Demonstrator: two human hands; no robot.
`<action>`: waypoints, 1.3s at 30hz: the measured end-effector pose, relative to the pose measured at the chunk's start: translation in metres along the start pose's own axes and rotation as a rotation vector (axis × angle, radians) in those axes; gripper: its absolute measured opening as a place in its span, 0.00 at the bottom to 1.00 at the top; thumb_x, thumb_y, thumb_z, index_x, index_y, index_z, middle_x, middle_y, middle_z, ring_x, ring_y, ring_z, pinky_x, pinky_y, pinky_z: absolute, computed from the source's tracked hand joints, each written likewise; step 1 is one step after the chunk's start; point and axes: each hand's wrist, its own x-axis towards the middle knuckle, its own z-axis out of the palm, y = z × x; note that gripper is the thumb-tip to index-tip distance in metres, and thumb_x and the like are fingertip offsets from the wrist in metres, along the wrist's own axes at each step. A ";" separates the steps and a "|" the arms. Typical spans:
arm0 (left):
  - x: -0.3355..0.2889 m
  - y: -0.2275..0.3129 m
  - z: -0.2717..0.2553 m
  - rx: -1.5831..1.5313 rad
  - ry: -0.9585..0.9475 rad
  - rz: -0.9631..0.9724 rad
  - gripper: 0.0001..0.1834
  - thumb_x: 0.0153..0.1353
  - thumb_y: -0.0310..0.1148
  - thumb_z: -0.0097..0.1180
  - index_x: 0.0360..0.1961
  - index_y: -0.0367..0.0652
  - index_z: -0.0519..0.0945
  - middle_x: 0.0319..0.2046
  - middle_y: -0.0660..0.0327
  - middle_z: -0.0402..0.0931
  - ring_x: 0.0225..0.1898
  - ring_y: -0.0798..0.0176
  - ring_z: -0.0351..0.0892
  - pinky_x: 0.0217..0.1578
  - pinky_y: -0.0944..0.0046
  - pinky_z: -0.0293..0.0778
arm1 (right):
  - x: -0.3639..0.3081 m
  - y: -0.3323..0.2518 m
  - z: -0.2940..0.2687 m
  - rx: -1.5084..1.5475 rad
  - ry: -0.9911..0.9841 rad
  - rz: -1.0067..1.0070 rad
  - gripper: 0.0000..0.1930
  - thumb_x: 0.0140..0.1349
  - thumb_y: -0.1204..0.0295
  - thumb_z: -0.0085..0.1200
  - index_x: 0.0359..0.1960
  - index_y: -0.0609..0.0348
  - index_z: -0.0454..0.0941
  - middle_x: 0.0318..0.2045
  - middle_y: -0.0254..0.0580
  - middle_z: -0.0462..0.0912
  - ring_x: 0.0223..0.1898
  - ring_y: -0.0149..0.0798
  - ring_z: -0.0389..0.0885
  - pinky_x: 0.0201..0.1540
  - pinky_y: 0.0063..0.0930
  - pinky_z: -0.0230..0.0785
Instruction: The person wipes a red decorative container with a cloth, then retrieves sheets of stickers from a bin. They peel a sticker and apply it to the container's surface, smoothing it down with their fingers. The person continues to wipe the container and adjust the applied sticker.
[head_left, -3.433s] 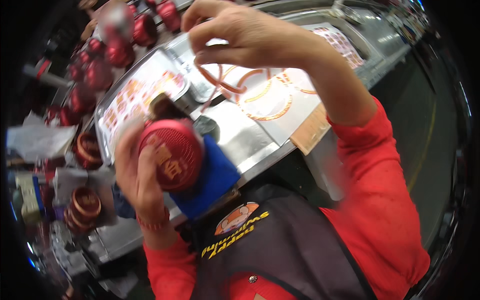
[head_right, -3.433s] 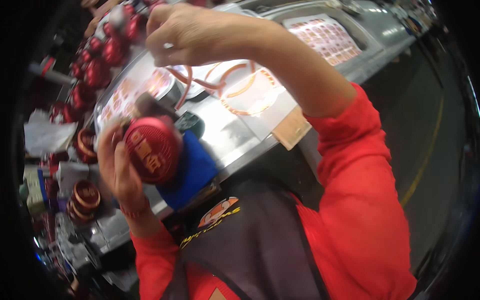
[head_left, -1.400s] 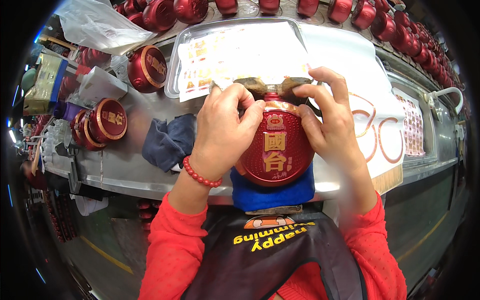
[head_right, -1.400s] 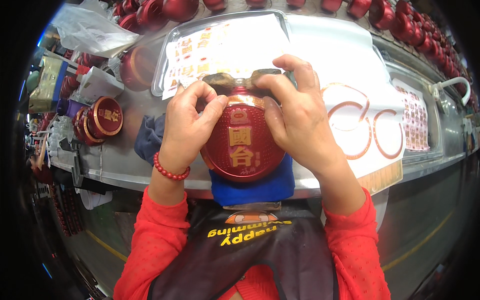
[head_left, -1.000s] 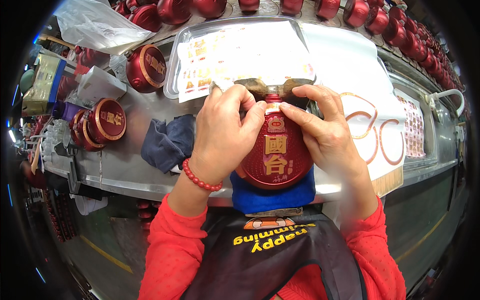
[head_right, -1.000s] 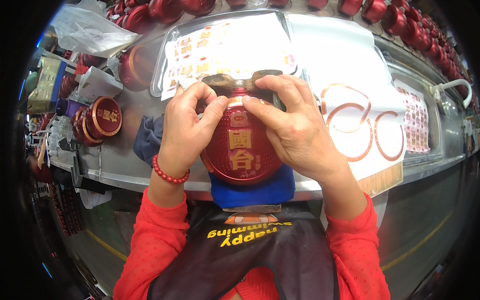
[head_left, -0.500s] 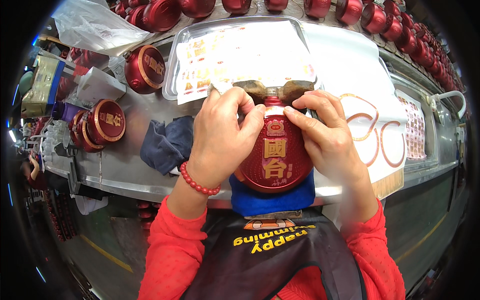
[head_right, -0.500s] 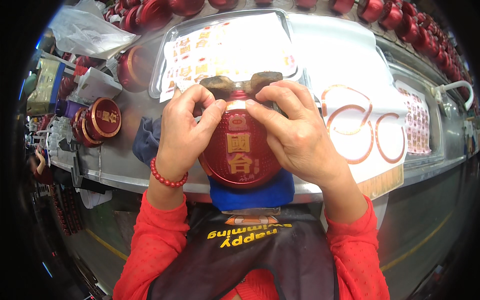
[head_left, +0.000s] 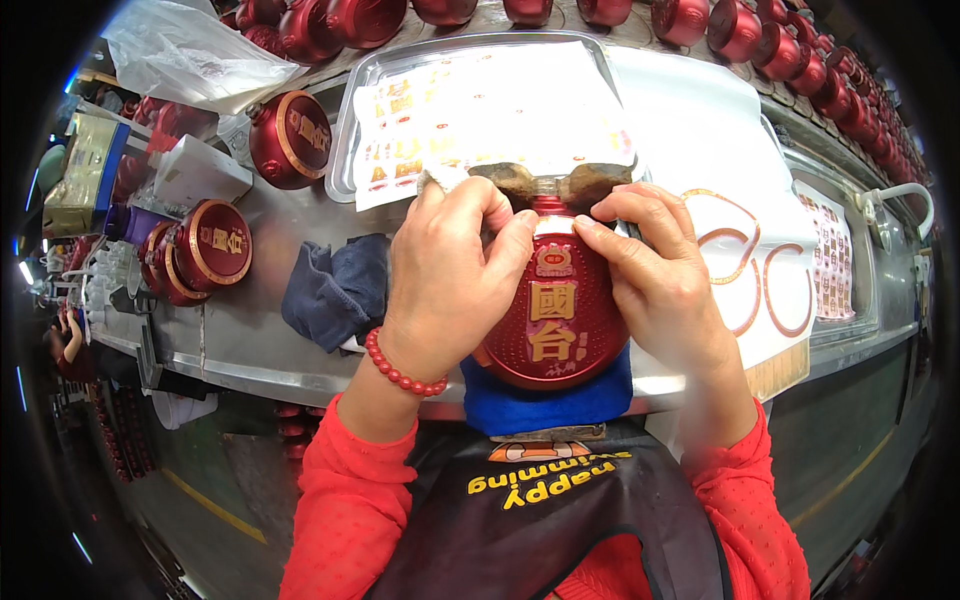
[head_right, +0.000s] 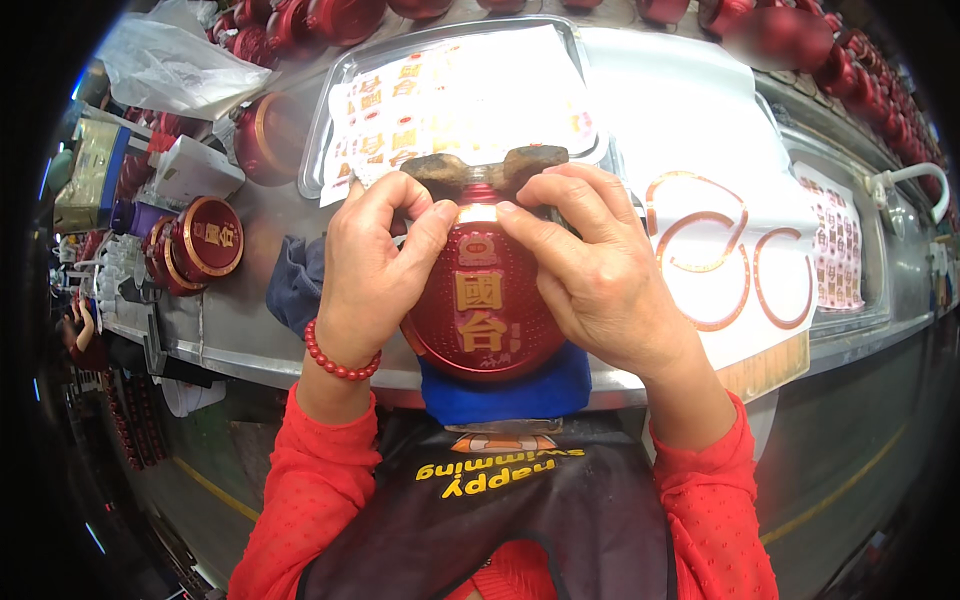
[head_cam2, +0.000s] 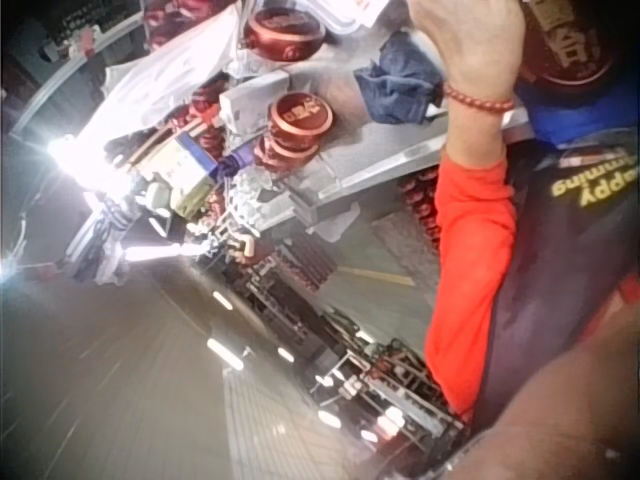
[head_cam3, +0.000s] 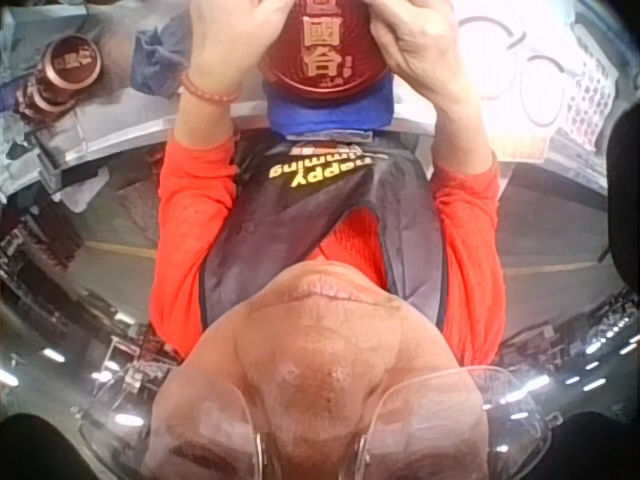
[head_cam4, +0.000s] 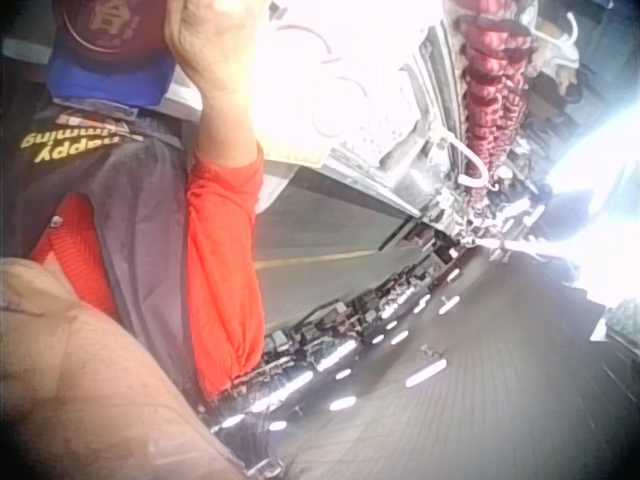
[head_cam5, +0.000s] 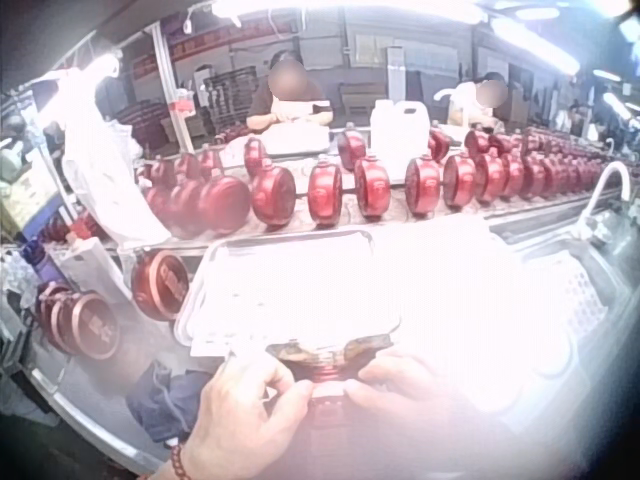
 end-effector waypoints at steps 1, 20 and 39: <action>0.000 0.000 0.000 0.004 0.000 0.003 0.11 0.61 0.34 0.65 0.28 0.41 0.77 0.24 0.54 0.75 0.30 0.48 0.76 0.32 0.51 0.73 | 0.000 0.000 0.000 -0.003 0.000 0.001 0.26 0.44 0.92 0.58 0.48 0.61 0.85 0.49 0.47 0.80 0.56 0.55 0.77 0.60 0.45 0.71; 0.000 0.000 0.001 0.005 0.005 -0.010 0.10 0.61 0.33 0.65 0.29 0.40 0.78 0.26 0.52 0.75 0.30 0.48 0.77 0.32 0.51 0.73 | 0.001 -0.004 -0.001 -0.006 -0.027 0.030 0.29 0.42 0.92 0.57 0.50 0.59 0.86 0.50 0.47 0.80 0.57 0.55 0.76 0.61 0.45 0.70; 0.000 0.002 0.001 0.013 -0.003 -0.026 0.11 0.61 0.34 0.65 0.28 0.41 0.77 0.25 0.52 0.76 0.30 0.47 0.77 0.33 0.50 0.74 | 0.003 -0.004 -0.002 -0.010 -0.030 0.028 0.28 0.43 0.91 0.58 0.49 0.59 0.86 0.49 0.46 0.80 0.56 0.55 0.76 0.60 0.45 0.71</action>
